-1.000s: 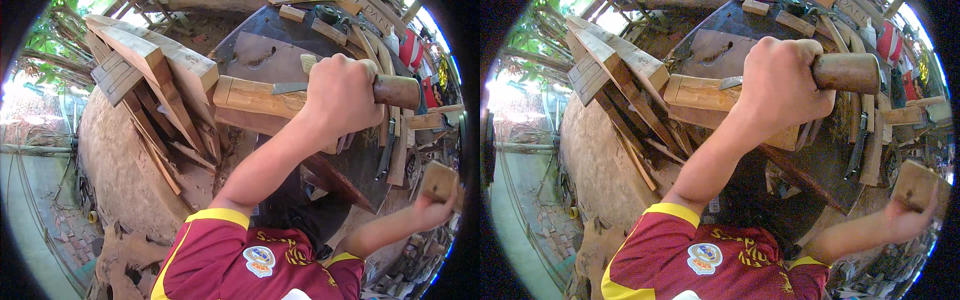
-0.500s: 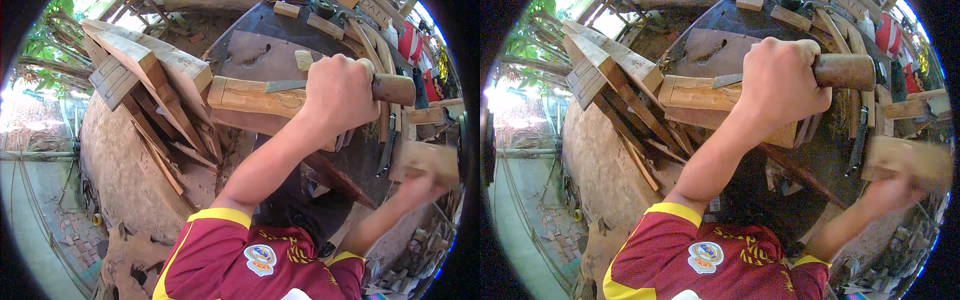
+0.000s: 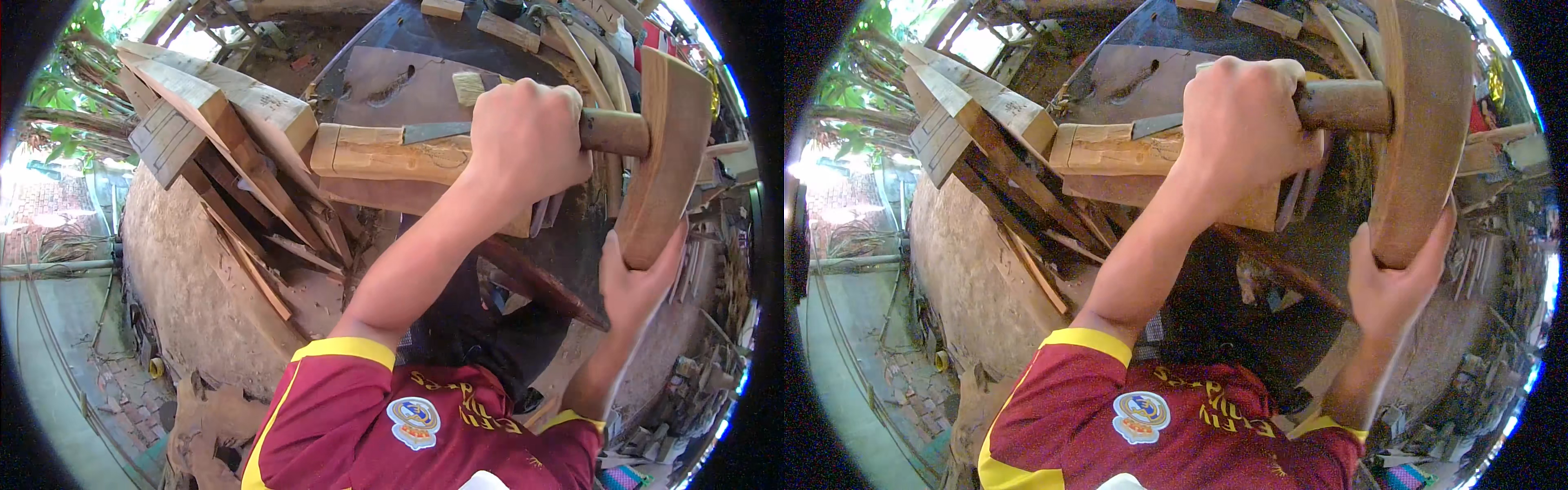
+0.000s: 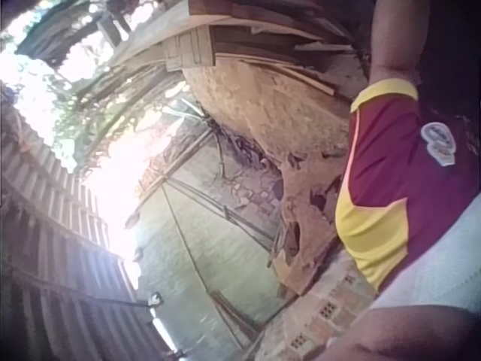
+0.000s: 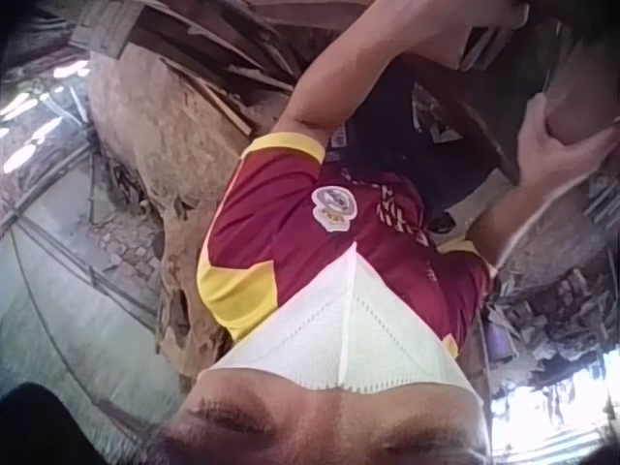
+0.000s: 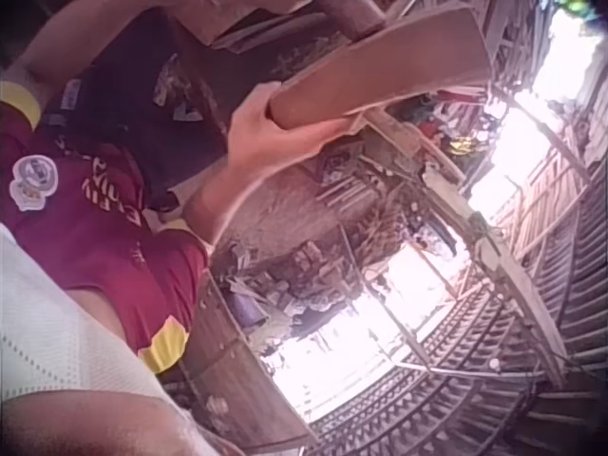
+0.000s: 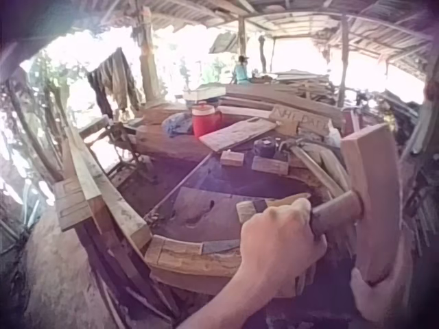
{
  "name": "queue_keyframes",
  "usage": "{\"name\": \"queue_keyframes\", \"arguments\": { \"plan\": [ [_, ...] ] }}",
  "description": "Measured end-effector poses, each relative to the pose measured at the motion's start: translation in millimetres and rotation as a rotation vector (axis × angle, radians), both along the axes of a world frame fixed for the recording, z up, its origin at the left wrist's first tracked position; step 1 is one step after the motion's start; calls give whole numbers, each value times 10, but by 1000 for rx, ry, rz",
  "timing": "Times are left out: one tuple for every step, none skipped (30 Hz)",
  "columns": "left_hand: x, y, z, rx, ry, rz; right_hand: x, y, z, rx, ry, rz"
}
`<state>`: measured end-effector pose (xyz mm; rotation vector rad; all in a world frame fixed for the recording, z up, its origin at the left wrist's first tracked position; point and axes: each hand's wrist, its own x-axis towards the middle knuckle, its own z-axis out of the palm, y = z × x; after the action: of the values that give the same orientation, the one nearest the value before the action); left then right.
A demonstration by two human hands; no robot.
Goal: The person carves a rectangular wooden block using a chisel and a wooden mallet. They hold the chisel against the wood with their left hand and strike the handle with the mallet in their right hand to remove wood shavings. The person occasionally pauses to inspect the carved surface.
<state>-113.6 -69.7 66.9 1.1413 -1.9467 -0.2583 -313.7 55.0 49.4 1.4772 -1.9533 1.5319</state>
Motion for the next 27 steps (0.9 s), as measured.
{"name": "queue_keyframes", "arguments": {
  "plan": [
    [15, 11, -14, -5, 15, -2, 15, 59, 108, 145, 127, 73],
    [31, 13, -23, -15, 29, -4, 17, 82, 208, 286, 255, 147],
    [21, 7, -7, -27, 55, -17, -7, 100, 329, 287, 224, 33],
    [10, -6, 28, -39, 73, -25, -262, 178, 319, 185, -68, 39],
    [10, -4, 59, -44, 90, -30, -700, 327, 274, 84, -360, 47],
    [-1, -12, 79, -57, 94, -26, -771, 302, 264, -33, -555, 17],
    [-7, -16, 79, -61, 89, -18, -821, 267, 265, -177, -736, -14],
    [-35, -13, 58, -61, 79, -8, -534, 57, 363, -323, -810, -97],
    [-38, -10, 48, -62, 74, 0, -249, -63, 436, -470, -875, -183],
    [-40, -5, 46, -45, 67, -9, -2, -19, 352, -205, -442, -188],
    [-33, 6, 50, -32, 59, -9, 226, 51, 164, 57, -10, -177],
    [-2, 18, 31, -18, 42, 2, 269, 74, 84, 208, 160, -126],
    [30, 19, 25, -20, 38, 11, 295, 53, 18, 316, 342, -56],
    [79, 15, 29, -15, 36, 6, 257, 52, 46, 325, 267, 21],
    [97, 4, 41, -17, 41, -1, 182, 47, 79, 326, 197, 95],
    [104, -1, 43, -14, 27, 1, 8, 76, 72, 232, -32, 87],
    [31, -5, 82, -11, 36, -35, -261, 225, 142, 132, -240, 40],
    [27, 8, 77, -3, 17, -32, -352, 250, 166, 35, -470, 34],
    [19, 19, 69, -9, 24, -31, -435, 248, 191, -71, -634, 1],
    [-1, 20, 65, -18, 29, -35, -465, 202, 276, -184, -797, -37],
    [-14, 20, 63, -29, 36, -41, -477, 186, 321, -300, -957, -77],
    [-21, 19, 52, -29, 37, -37, -426, 202, 177, -188, -594, -122],
    [-58, 5, 47, -33, 42, -39, -318, 219, -68, -78, -228, -170],
    [-8, 4, 9, -36, 25, 11, -139, 128, -267, 37, 117, -163],
    [-16, -19, -35, -29, 17, 32, 492, 88, -46, 291, 180, 39],
    [23, -2, -28, -16, 7, 47, 459, 138, 38, 355, 154, 59],
    [44, -19, -9, -20, -7, 54, 334, 160, 71, 404, 122, 71]
  ]
}}
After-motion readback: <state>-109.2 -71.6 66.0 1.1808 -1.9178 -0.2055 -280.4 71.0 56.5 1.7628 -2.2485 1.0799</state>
